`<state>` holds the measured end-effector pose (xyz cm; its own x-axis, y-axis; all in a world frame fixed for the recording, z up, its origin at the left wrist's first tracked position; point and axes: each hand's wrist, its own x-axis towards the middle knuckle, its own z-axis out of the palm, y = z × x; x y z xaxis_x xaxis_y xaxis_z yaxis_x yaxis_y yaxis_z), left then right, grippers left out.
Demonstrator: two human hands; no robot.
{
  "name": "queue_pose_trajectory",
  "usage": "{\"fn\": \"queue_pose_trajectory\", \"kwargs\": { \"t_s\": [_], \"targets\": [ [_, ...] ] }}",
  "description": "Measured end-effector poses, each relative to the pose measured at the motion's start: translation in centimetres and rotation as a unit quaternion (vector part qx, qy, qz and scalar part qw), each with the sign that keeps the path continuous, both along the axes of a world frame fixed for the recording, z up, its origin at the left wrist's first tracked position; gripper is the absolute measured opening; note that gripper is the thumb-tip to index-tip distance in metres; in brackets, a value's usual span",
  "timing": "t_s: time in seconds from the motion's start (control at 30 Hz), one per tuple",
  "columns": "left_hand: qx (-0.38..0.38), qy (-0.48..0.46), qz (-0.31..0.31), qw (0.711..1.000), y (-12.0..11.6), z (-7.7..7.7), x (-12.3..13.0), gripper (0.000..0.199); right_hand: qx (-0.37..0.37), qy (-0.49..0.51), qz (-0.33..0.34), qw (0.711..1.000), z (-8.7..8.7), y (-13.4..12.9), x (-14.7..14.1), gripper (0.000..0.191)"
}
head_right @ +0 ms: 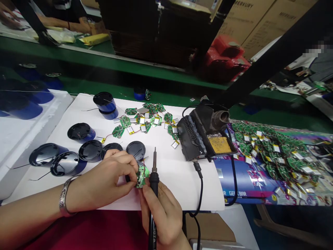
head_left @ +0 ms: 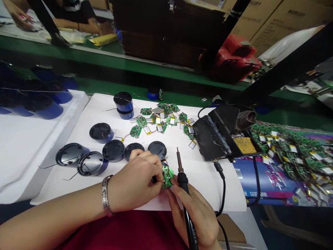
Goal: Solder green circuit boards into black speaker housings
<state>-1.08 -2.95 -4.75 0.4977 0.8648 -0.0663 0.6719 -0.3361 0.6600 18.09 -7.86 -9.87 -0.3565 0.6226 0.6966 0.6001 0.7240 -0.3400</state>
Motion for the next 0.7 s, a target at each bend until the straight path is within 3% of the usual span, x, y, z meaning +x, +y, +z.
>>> {"fn": "queue_pose_trajectory", "kwargs": {
  "t_s": [0.13, 0.47, 0.7],
  "targets": [
    [0.016, -0.019, 0.014, 1.0, -0.3, 0.1, -0.3, 0.019, -0.008, 0.007, 0.001, 1.0, -0.6, -0.3, -0.5, 0.036],
    [0.02, -0.001, 0.125, 0.992, -1.6, -0.4, -0.9, 0.014, -0.004, 0.015, 0.005, 1.0, -1.0, -0.4, -1.5, 0.037],
    [0.011, 0.005, 0.135, 0.991, -1.6, -0.4, -0.7, 0.013, -0.005, 0.012, -0.003, 1.0, -0.7, -0.3, -1.4, 0.037]
  ]
}}
